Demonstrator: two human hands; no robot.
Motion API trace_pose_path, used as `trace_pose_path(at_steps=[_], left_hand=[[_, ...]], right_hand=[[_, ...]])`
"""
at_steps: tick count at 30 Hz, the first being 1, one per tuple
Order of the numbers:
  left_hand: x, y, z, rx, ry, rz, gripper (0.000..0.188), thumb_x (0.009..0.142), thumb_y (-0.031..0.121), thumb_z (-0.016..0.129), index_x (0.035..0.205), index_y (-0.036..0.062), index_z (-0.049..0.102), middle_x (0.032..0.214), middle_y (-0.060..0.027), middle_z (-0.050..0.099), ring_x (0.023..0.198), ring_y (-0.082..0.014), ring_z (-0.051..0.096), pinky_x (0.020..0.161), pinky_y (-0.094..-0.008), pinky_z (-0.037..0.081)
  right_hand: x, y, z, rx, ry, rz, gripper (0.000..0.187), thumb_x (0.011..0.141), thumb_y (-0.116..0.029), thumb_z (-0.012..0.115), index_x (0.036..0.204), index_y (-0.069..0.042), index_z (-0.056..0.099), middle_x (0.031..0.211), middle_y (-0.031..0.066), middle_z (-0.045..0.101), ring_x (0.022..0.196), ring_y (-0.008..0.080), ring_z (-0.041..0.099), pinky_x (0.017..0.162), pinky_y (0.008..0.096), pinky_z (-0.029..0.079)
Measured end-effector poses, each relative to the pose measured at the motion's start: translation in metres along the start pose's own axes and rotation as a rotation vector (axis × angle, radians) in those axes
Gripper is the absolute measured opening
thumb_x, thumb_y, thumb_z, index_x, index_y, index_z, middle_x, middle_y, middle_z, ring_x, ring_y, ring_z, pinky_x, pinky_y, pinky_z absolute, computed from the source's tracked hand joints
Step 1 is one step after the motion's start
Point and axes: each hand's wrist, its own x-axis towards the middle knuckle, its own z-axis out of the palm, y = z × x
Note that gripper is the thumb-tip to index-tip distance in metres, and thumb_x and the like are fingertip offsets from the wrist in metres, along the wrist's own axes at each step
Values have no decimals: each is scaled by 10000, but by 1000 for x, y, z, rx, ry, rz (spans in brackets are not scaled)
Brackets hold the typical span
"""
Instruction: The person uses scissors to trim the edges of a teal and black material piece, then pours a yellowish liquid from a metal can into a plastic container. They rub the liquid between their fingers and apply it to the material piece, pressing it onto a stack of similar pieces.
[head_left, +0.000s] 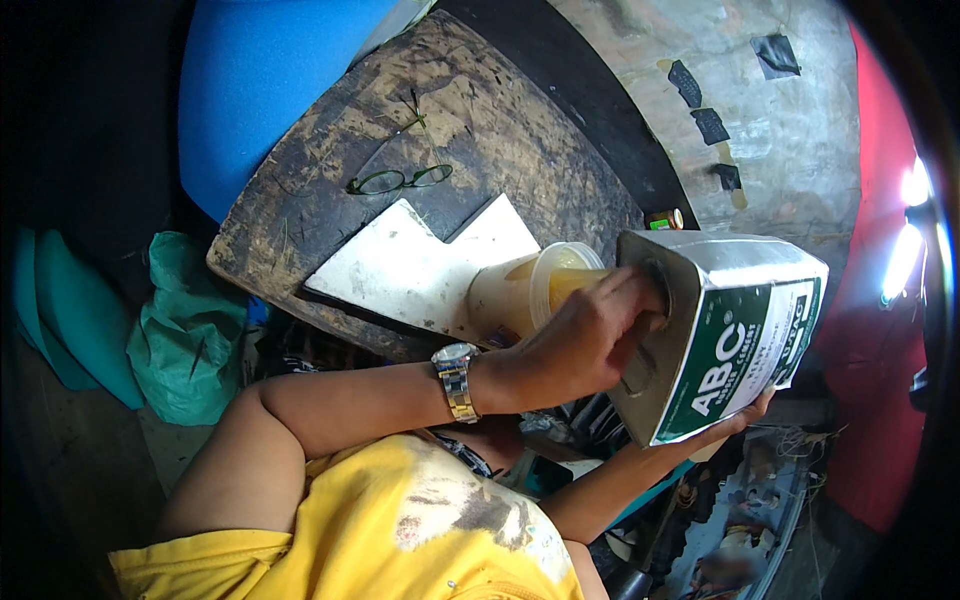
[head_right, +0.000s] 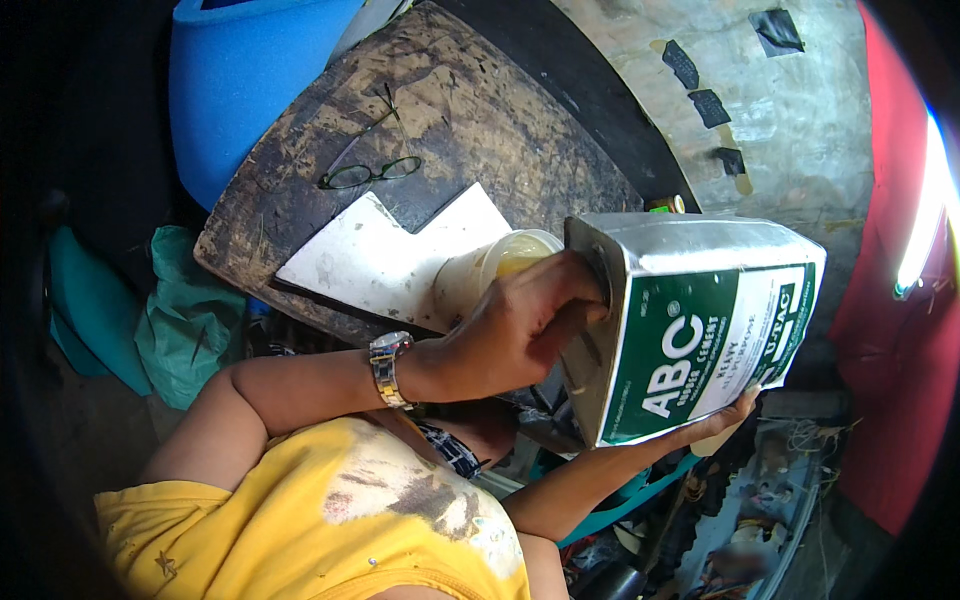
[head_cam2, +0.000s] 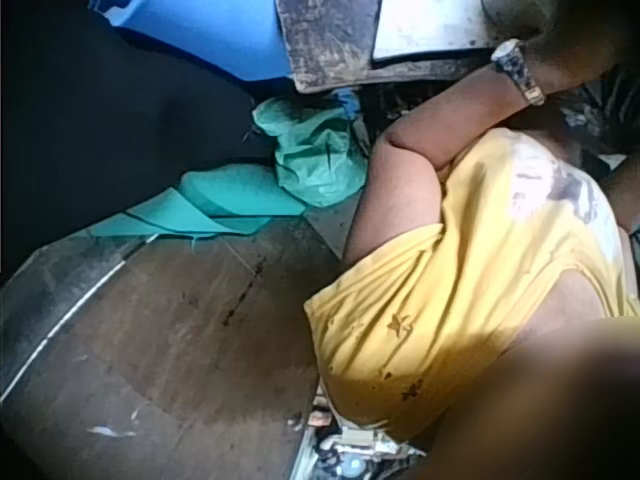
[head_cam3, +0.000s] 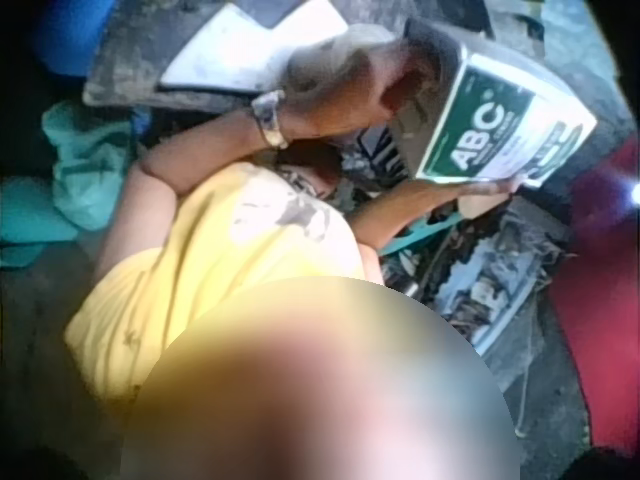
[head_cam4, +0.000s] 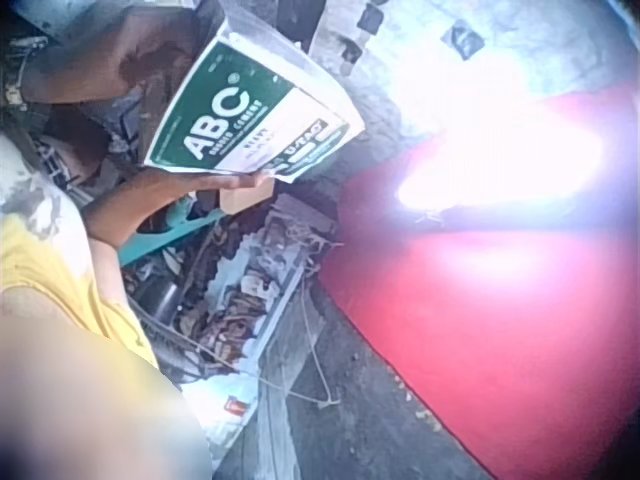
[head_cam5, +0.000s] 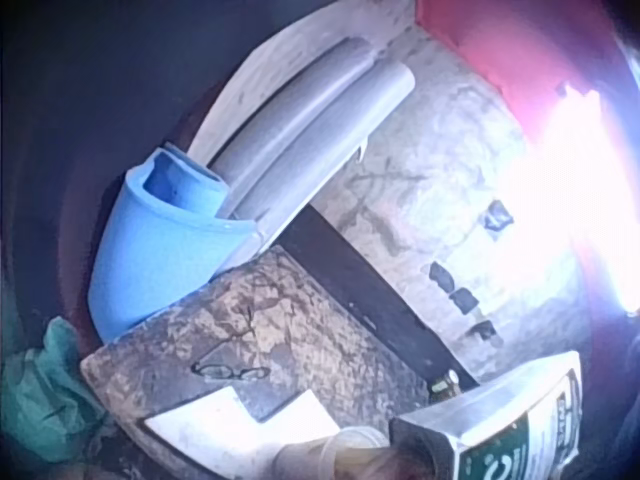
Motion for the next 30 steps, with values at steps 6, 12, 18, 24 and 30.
trace_pose_path(at_steps=[6, 12, 18, 24, 30], left_hand=[[-4, -1, 3, 8, -55, 15, 231, 807, -100, 573, 1013, 3, 560, 980, -166, 584, 917, -355, 614, 752, -397, 493], [1, -4, -2, 46, -131, 24, 199, 834, -65, 566, 1023, -5, 583, 1016, -179, 598, 944, -370, 614, 775, -389, 505], [36, 10, -48, 97, -399, -142, 146, 920, 14, 571, 1016, -31, 671, 969, -123, 671, 843, -194, 672, 750, -292, 539], [33, 13, -94, 43, -36, -351, 228, 933, 81, 563, 1129, -3, 642, 1035, -94, 675, 902, -128, 628, 803, -261, 516], [4, 2, -110, 256, -340, -380, 834, 812, 142, 664, 1513, 78, 216, 1444, -254, 390, 1309, -323, 438, 1035, -393, 415]], right_hand=[[-5, -4, 3, 13, 50, -54, 600, 905, -435, 512, 1378, -70, 462, 1226, 202, 614, 909, 254, 711, 700, 379, 637], [-12, -1, 15, 23, 66, -103, 591, 911, -436, 500, 1383, -82, 463, 1235, 177, 615, 952, 246, 700, 758, 390, 629], [-6, -14, 18, -80, 154, -250, 580, 921, -437, 483, 1385, -90, 460, 1258, 174, 601, 970, 245, 695, 780, 395, 626], [0, -26, 1, -71, 141, -276, 559, 935, -431, 460, 1386, -100, 453, 1275, 162, 590, 997, 242, 688, 751, 413, 639], [-18, -11, -15, 58, 110, -109, 541, 921, -429, 495, 1360, -112, 478, 1243, 158, 609, 976, 258, 686, 766, 437, 628]])
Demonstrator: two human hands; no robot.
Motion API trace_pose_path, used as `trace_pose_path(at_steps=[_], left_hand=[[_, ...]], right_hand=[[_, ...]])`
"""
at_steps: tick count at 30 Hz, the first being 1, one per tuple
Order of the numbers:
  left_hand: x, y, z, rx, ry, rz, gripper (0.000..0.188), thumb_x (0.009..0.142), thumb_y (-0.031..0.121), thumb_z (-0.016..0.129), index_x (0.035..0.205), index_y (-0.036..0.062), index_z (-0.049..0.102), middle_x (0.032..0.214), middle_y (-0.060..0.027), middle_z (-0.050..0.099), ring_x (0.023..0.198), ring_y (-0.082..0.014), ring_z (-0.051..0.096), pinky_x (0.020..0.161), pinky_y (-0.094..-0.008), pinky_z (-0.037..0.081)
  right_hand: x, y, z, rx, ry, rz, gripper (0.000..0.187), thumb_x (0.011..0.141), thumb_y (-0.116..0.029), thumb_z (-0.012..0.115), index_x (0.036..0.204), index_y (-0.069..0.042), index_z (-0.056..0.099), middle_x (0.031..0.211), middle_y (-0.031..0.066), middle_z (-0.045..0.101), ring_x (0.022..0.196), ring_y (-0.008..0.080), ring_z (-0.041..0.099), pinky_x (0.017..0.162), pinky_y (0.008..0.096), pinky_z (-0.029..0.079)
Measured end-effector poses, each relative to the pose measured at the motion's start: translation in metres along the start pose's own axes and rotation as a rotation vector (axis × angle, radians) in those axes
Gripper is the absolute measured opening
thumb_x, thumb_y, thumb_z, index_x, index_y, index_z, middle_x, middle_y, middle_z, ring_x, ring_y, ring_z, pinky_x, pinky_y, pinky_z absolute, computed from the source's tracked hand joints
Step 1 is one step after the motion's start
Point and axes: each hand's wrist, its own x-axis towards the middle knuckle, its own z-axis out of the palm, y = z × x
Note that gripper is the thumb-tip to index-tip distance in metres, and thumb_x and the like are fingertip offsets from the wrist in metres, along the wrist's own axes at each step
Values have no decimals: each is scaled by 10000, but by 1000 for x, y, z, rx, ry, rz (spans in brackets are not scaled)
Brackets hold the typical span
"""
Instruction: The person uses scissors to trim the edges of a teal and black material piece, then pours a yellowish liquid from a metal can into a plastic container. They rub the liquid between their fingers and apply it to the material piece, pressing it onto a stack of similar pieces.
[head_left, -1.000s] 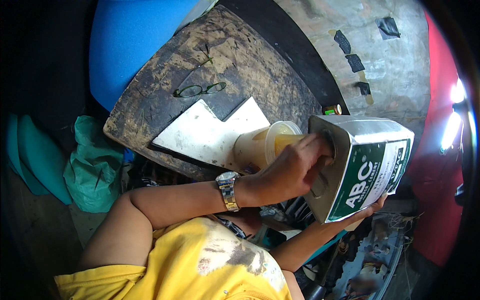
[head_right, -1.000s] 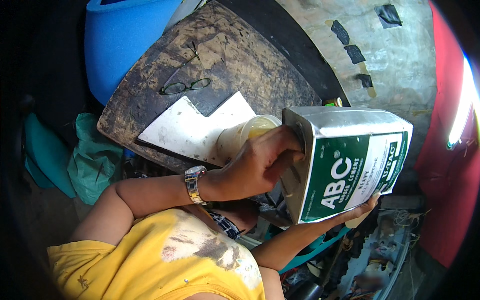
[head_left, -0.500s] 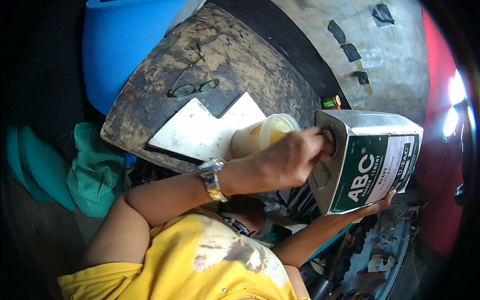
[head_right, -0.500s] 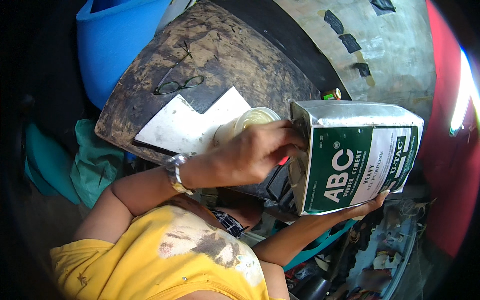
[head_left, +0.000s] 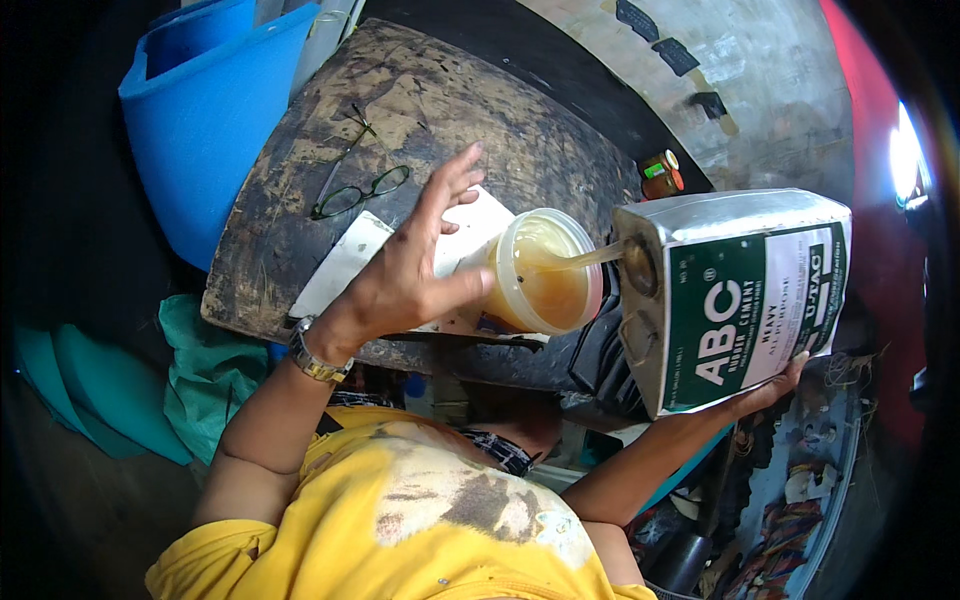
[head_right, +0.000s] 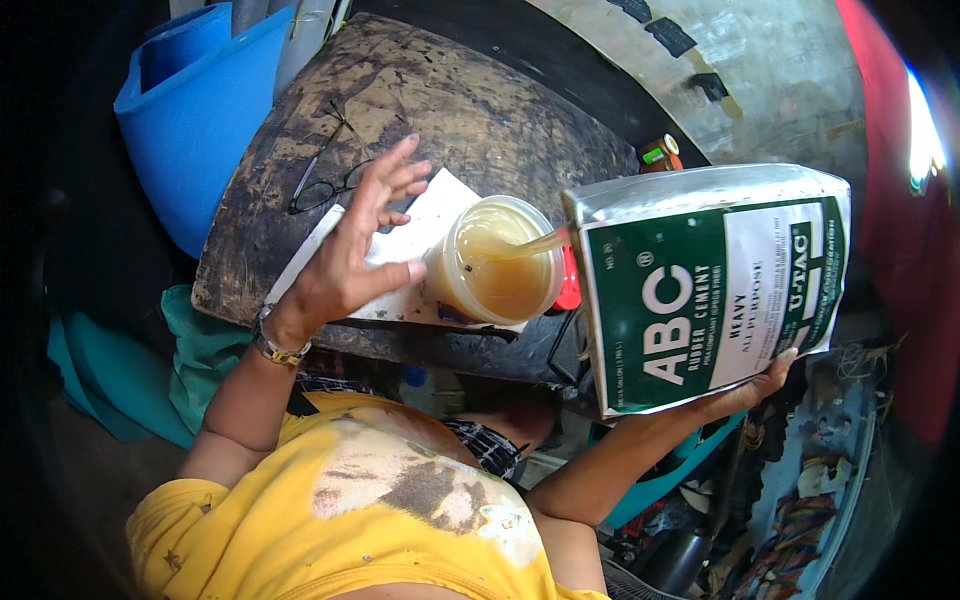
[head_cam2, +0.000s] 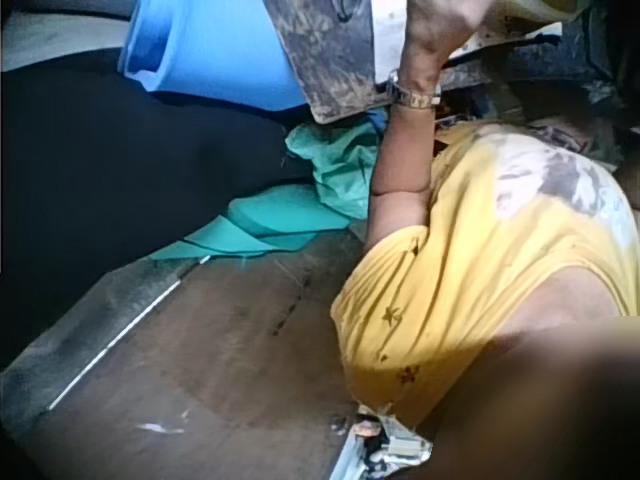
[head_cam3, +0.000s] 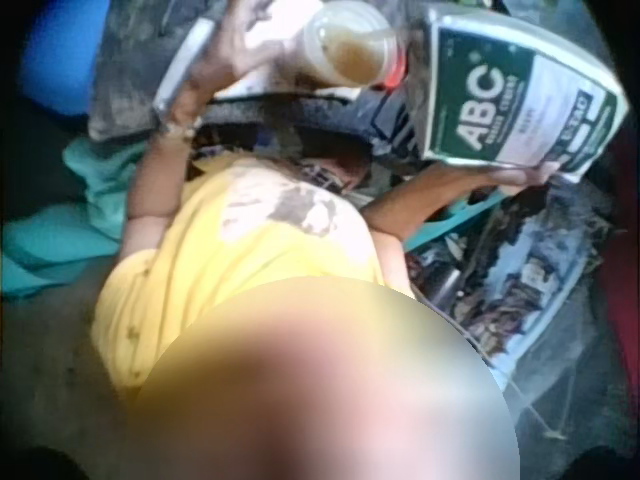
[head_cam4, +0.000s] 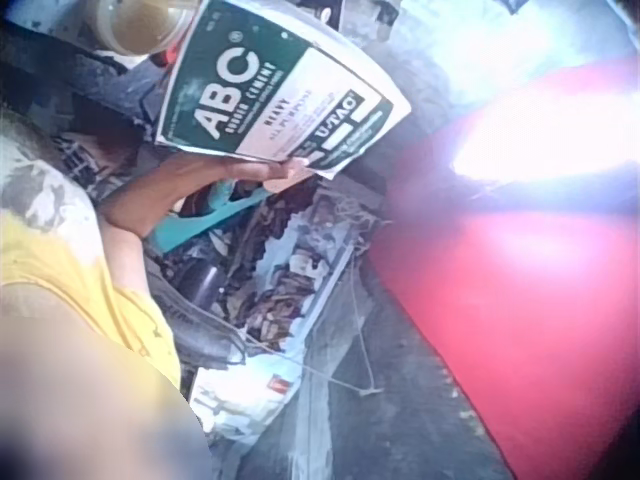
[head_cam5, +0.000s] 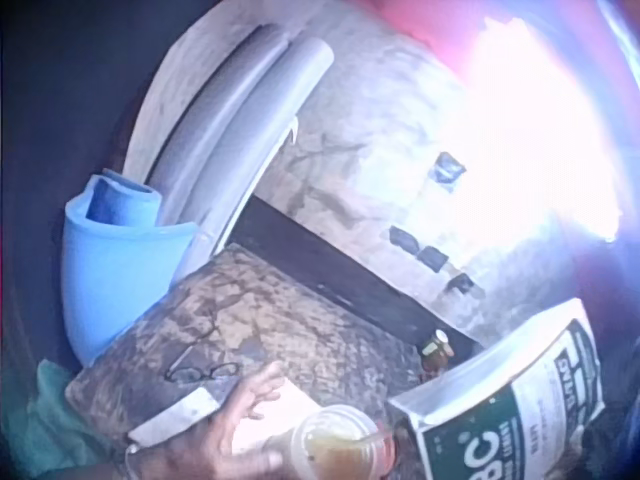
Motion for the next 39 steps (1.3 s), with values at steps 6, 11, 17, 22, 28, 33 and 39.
trace_pose_path(at_steps=[6, 11, 17, 22, 28, 33, 39], left_hand=[[-15, -36, 24, 242, -291, -21, 1395, 629, 264, 906, 1519, 74, -152, 1586, -265, -17, 1465, -385, 141, 1188, -440, 168], [-24, -63, 54, 287, -164, -55, 1444, 578, 247, 923, 1514, 95, -166, 1561, -290, 84, 1420, -435, 227, 1161, -497, 235], [-30, -76, 58, 346, -88, 54, 1452, 572, 256, 922, 1513, 110, -174, 1554, -279, 118, 1370, -449, 318, 1129, -525, 296], [-29, -75, 57, 343, -114, 30, 1441, 590, 273, 913, 1510, 109, -185, 1562, -282, 83, 1379, -448, 301, 1128, -524, 296], [-39, -37, 44, 546, 13, 166, 1111, 727, 165, 768, 1519, -3, 7, 1534, -285, 164, 1387, -444, 280, 1133, -497, 273], [-47, 4, 32, 364, 155, 429, 472, 767, 90, 674, 1206, -3, 528, 1190, -191, 564, 1104, -344, 542, 954, -437, 437], [-43, 26, 38, 187, 12, 386, 186, 797, 88, 665, 946, -19, 635, 906, -162, 665, 845, -309, 649, 764, -393, 527]], right_hand=[[-43, 18, 2, -132, 233, -219, 592, 923, -434, 493, 1415, -118, 396, 1320, 143, 525, 1108, 252, 609, 869, 414, 583], [-69, 15, -6, -172, 432, -330, 620, 928, -441, 487, 1439, -107, 380, 1330, 136, 527, 1139, 265, 586, 915, 433, 551], [-89, 0, -25, -206, 472, -303, 617, 934, -441, 481, 1441, -104, 383, 1339, 133, 525, 1134, 265, 589, 907, 423, 554], [-85, -18, -53, -213, 369, -164, 591, 946, -447, 473, 1413, -88, 422, 1336, 121, 541, 1089, 239, 611, 880, 388, 559], [-57, -18, -83, -234, 486, 19, 558, 962, -442, 432, 1401, -99, 404, 1390, 158, 463, 1162, 297, 556, 928, 485, 524], [-34, 2, -63, 77, 304, -28, 542, 966, -431, 443, 1360, -60, 468, 1315, 152, 552, 1092, 283, 606, 930, 477, 526], [-41, 7, -26, 304, 237, -82, 545, 893, -374, 601, 1343, -83, 500, 1205, 152, 636, 961, 275, 681, 772, 434, 614]])
